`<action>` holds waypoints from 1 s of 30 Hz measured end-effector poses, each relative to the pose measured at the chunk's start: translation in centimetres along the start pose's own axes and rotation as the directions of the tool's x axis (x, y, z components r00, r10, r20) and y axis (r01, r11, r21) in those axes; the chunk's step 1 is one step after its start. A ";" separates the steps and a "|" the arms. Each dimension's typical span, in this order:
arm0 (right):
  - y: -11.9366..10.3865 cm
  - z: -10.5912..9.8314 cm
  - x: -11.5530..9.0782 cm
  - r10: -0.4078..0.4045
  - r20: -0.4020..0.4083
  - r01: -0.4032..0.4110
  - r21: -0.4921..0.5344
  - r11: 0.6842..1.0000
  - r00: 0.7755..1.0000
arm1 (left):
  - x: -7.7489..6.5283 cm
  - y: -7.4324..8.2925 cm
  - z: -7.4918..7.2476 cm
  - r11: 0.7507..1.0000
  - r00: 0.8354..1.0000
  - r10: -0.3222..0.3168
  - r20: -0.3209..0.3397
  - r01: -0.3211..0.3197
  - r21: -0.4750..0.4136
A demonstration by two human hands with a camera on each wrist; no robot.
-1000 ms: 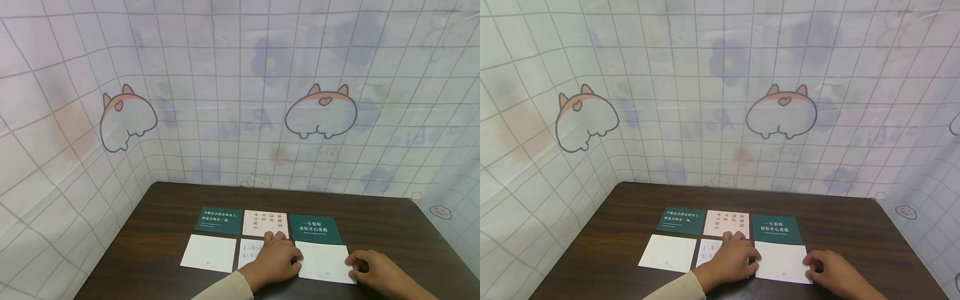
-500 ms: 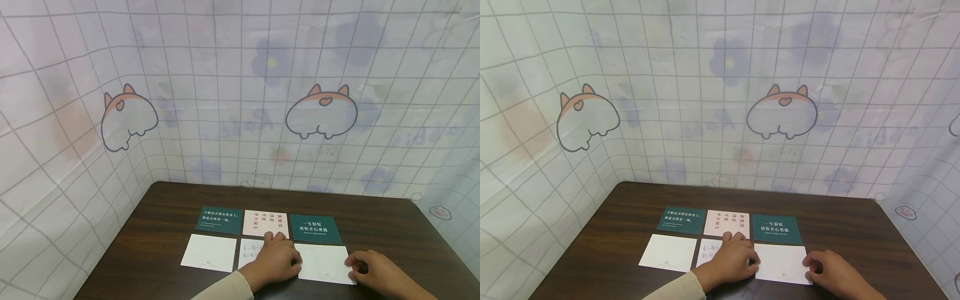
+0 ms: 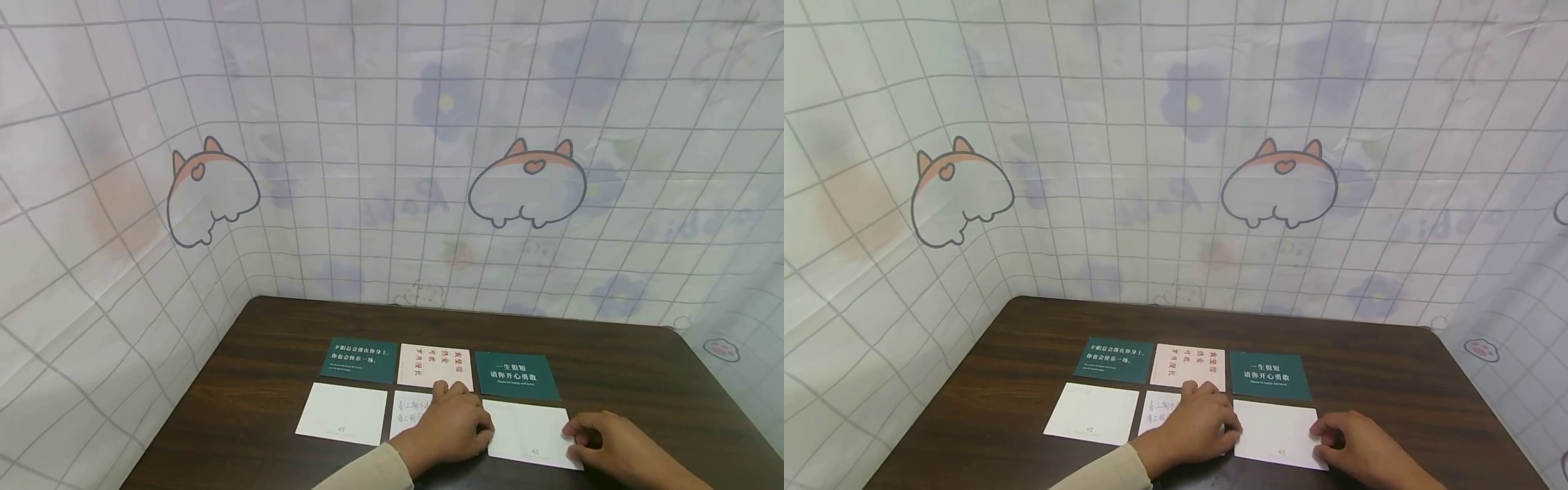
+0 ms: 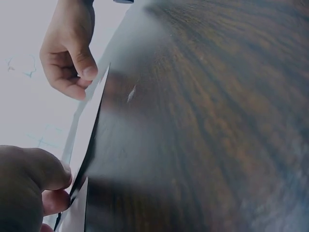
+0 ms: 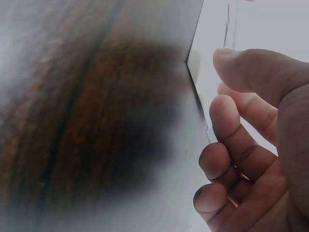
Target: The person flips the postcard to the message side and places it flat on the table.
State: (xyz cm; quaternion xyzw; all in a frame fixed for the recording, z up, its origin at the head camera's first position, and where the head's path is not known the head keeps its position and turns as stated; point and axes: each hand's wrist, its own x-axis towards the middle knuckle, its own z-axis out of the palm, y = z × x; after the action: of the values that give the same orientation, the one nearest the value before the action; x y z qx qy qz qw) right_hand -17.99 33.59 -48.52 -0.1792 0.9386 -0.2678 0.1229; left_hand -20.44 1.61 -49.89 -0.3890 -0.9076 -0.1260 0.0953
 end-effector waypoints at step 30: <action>-3.9 0.5 3.1 -0.050 -0.144 0.040 -0.072 0.997 0.988 | -1.1 -4.5 -2.3 0.990 0.994 -0.085 0.075 0.092 -0.111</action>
State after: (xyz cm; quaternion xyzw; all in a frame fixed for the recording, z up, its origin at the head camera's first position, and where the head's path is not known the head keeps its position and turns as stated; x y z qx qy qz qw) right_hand -19.58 28.95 -47.24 -0.1842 0.9495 -0.2505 0.0415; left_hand -22.82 -2.85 -48.65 -0.3573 -0.9180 -0.1681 0.0356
